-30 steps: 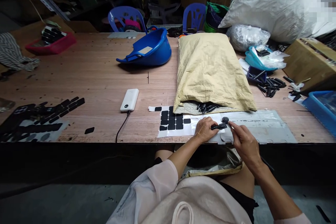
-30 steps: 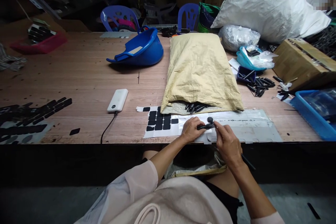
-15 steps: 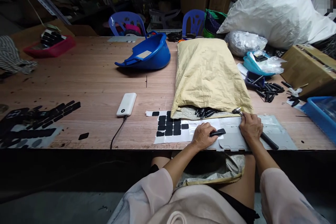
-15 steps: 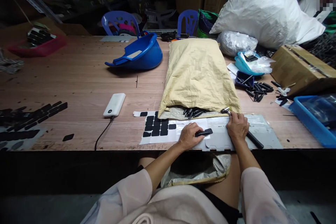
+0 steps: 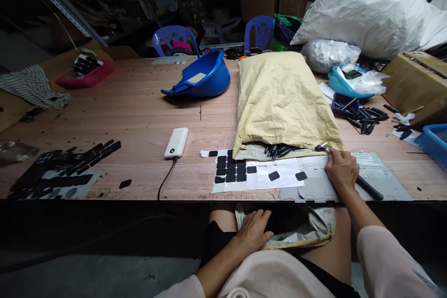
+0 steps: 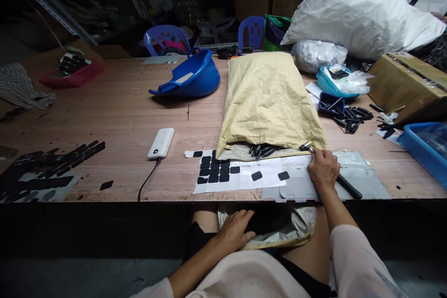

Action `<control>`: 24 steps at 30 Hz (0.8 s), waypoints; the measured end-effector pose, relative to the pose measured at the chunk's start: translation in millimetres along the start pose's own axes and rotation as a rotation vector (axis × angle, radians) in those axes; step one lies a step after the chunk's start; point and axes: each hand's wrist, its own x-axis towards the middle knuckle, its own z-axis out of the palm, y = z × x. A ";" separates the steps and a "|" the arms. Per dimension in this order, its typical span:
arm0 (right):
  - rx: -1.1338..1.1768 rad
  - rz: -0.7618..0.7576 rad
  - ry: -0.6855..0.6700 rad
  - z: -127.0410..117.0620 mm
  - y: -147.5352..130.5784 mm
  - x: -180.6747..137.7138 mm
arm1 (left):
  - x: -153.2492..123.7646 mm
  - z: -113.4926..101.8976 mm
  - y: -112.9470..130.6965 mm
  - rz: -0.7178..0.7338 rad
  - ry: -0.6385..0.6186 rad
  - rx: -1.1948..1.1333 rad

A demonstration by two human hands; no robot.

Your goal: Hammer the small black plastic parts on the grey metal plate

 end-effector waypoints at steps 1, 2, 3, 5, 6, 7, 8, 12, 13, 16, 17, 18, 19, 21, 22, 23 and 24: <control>0.000 -0.001 0.002 0.3 0.1 0.0 | 0.7 -5.7 4.7 0.025 -0.025 -0.019; 0.003 -0.003 0.006 0.7 0.3 -0.1 | 2.4 -13.5 11.0 0.067 -0.039 -0.062; 0.007 -0.005 0.009 1.2 0.5 -0.1 | 5.5 -23.2 18.3 0.113 -0.034 -0.123; 0.017 -0.007 0.015 2.5 1.2 -0.2 | 18.7 -47.6 33.6 0.166 0.068 -0.243; 0.020 -0.008 0.016 3.3 1.5 -0.3 | 29.2 -61.4 40.3 0.167 0.168 -0.280; 0.023 -0.009 0.017 3.9 1.8 -0.3 | 42.1 -75.5 45.8 0.154 0.305 -0.290; 0.025 -0.010 0.017 4.4 2.0 -0.4 | 56.7 -89.2 50.0 0.134 0.440 -0.275; 0.025 -0.019 0.022 4.1 1.6 -1.1 | 114.8 -130.9 56.3 -0.013 0.703 -0.107; 0.023 -0.021 0.023 3.6 1.2 -1.4 | 125.5 -136.6 56.5 -0.061 0.699 -0.066; 0.021 -0.022 0.026 1.8 -0.4 -2.0 | 144.3 -144.8 55.9 -0.170 0.616 0.021; 0.021 -0.020 0.028 1.2 -0.9 -2.2 | 146.5 -145.7 55.2 -0.184 0.594 0.039; 0.022 -0.017 0.029 0.8 -1.3 -2.3 | 146.8 -146.2 54.2 -0.192 0.582 0.052; 0.023 -0.014 0.030 0.5 -1.6 -2.4 | 145.5 -146.6 52.7 -0.194 0.579 0.061; 0.029 -0.007 0.031 0.4 -2.0 -2.2 | 137.5 -146.8 48.4 -0.198 0.592 0.068; 0.033 -0.006 0.031 0.7 -2.0 -2.1 | 131.0 -146.3 45.8 -0.200 0.611 0.066; 0.038 -0.005 0.029 1.0 -1.9 -1.9 | 123.2 -144.8 43.4 -0.197 0.641 0.061; 0.042 -0.005 0.027 1.5 -1.7 -1.7 | 114.4 -142.0 41.4 -0.180 0.677 0.050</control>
